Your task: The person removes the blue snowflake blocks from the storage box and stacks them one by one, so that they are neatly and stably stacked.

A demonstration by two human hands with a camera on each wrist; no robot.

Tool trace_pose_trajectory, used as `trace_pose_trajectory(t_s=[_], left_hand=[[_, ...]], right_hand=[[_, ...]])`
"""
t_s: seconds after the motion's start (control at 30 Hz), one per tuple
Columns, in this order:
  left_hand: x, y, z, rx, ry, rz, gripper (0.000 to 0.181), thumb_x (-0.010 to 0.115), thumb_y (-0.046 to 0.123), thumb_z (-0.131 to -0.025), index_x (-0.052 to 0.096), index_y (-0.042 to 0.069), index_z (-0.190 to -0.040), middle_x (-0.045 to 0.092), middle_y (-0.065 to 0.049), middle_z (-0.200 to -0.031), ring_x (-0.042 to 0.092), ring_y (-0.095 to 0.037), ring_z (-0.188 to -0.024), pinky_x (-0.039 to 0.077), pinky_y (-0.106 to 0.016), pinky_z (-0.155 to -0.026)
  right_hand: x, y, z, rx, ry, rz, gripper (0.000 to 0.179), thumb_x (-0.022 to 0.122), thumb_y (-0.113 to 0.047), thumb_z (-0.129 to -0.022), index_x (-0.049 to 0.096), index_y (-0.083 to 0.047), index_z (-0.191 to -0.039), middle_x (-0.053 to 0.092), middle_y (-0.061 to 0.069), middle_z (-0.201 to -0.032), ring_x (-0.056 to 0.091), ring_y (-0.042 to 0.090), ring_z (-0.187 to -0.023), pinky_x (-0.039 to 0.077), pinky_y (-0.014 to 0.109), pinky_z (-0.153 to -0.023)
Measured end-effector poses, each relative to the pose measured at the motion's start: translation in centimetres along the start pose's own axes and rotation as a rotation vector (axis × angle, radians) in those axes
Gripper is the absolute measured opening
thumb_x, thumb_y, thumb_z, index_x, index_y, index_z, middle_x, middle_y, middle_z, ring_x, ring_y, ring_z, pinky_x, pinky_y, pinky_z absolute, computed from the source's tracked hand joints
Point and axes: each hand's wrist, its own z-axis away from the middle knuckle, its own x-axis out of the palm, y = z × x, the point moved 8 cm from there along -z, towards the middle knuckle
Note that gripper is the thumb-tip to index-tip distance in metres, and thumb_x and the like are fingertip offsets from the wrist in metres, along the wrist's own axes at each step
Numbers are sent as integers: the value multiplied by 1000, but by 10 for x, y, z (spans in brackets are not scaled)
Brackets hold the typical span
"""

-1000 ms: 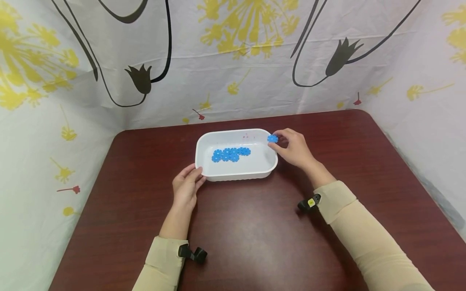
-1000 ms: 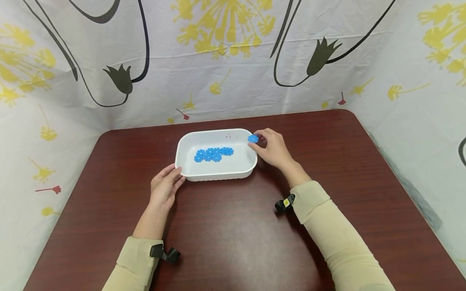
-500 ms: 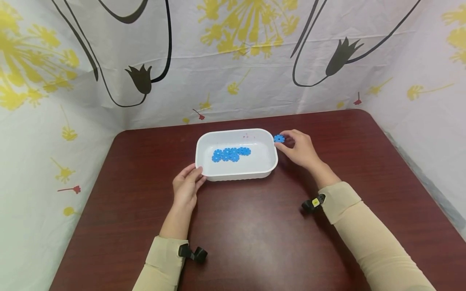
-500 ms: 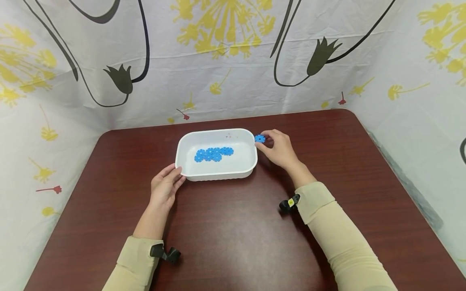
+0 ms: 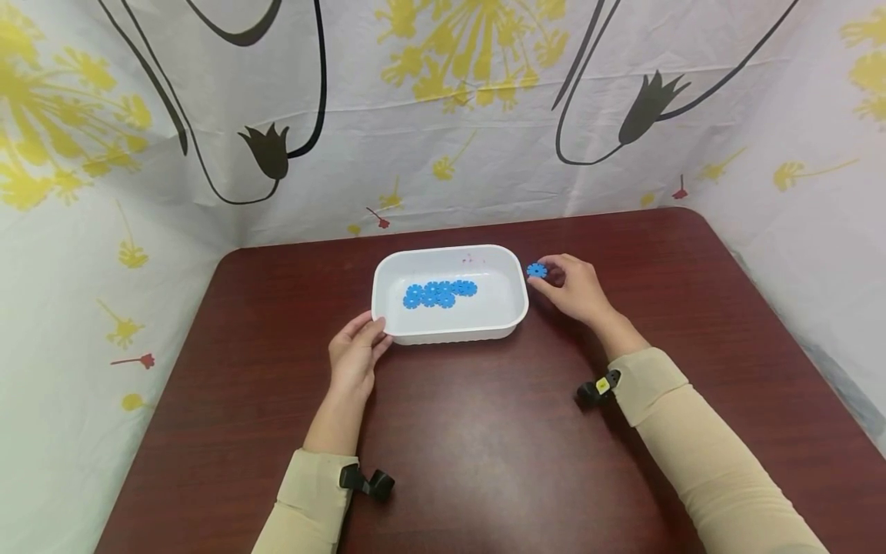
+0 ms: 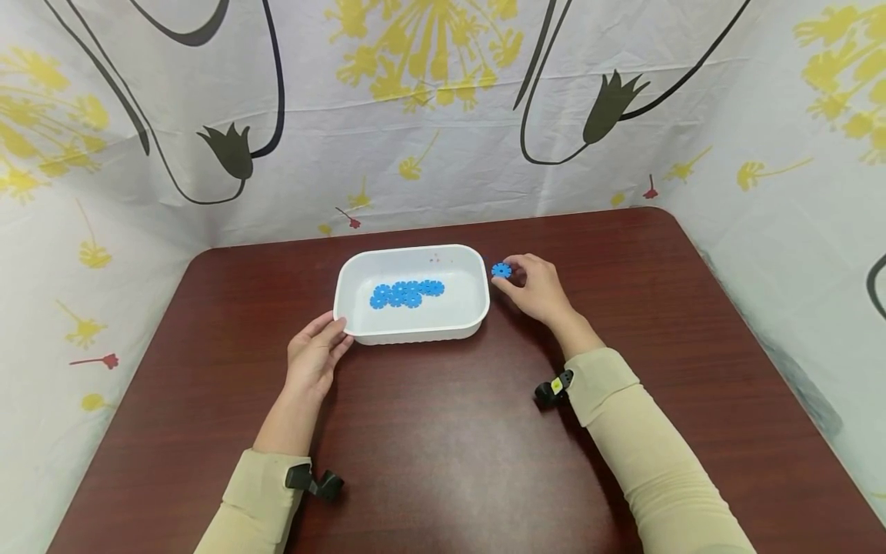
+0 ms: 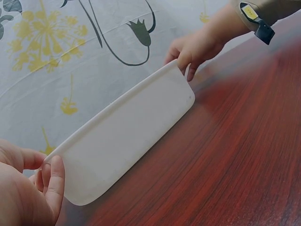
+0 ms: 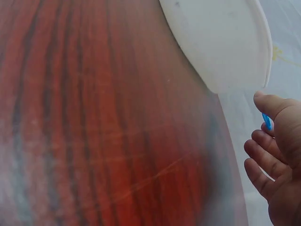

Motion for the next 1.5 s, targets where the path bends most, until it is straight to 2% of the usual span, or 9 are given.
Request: trace_pose_trajectory(t_s=[0.3, 0.4, 0.67, 0.97, 1.2, 1.4, 1.5], left_hand=[[0, 0, -1, -8, 0, -15, 39, 70, -1, -93, 61, -3, -130, 61, -7, -99, 65, -17, -85, 63, -29, -82], [0, -1, -1, -12, 0, -16, 39, 70, -1, -93, 60, -3, -131, 61, -7, -99, 64, -17, -85, 63, -28, -82], [1, 0, -2, -9, -4, -7, 39, 69, -1, -93, 60, -3, -130, 62, -6, -98, 64, -16, -83, 63, -28, -81], [0, -1, -2, -13, -6, -1, 39, 69, -1, -93, 60, -2, -131, 62, -7, -100, 65, -16, -84, 63, -29, -83], [1, -1, -1, -11, -4, -5, 38, 69, -1, -93, 60, -4, -130, 63, -6, -98, 65, -15, -82, 63, -28, -81], [1, 0, 0, -18, -7, -10, 40, 69, 0, -93, 60, -2, -131, 62, -6, -99, 64, -16, -84, 63, -28, -83], [1, 0, 0, -19, -8, -5, 40, 69, -1, -93, 59, -3, -132, 62, -6, -98, 64, -15, -84, 63, -29, -83]], right_hand=[[7, 9, 3, -26, -58, 67, 38, 80, -20, -89, 68, 2, -117, 66, 15, -92, 62, 27, -77, 53, 40, -68], [9, 12, 4, -21, -87, 88, 39, 79, -21, -90, 67, 3, -118, 65, 14, -92, 59, 26, -76, 51, 38, -66], [16, 17, 5, -10, -160, 125, 38, 78, -21, -90, 68, 6, -114, 63, 15, -93, 57, 28, -80, 51, 40, -69], [18, 19, 6, 12, -201, 139, 41, 79, -21, -89, 67, 7, -116, 60, 15, -92, 55, 29, -82, 50, 41, -71], [14, 20, 4, 10, -188, 137, 41, 81, -23, -88, 68, 6, -114, 62, 16, -92, 57, 30, -84, 50, 42, -74], [0, 9, -3, 4, -87, 73, 37, 79, -21, -89, 68, 5, -113, 62, 14, -91, 60, 28, -79, 52, 40, -71], [-6, 3, -8, 28, -50, 16, 37, 77, -22, -91, 68, 4, -116, 65, 15, -94, 63, 28, -83, 54, 41, -72]])
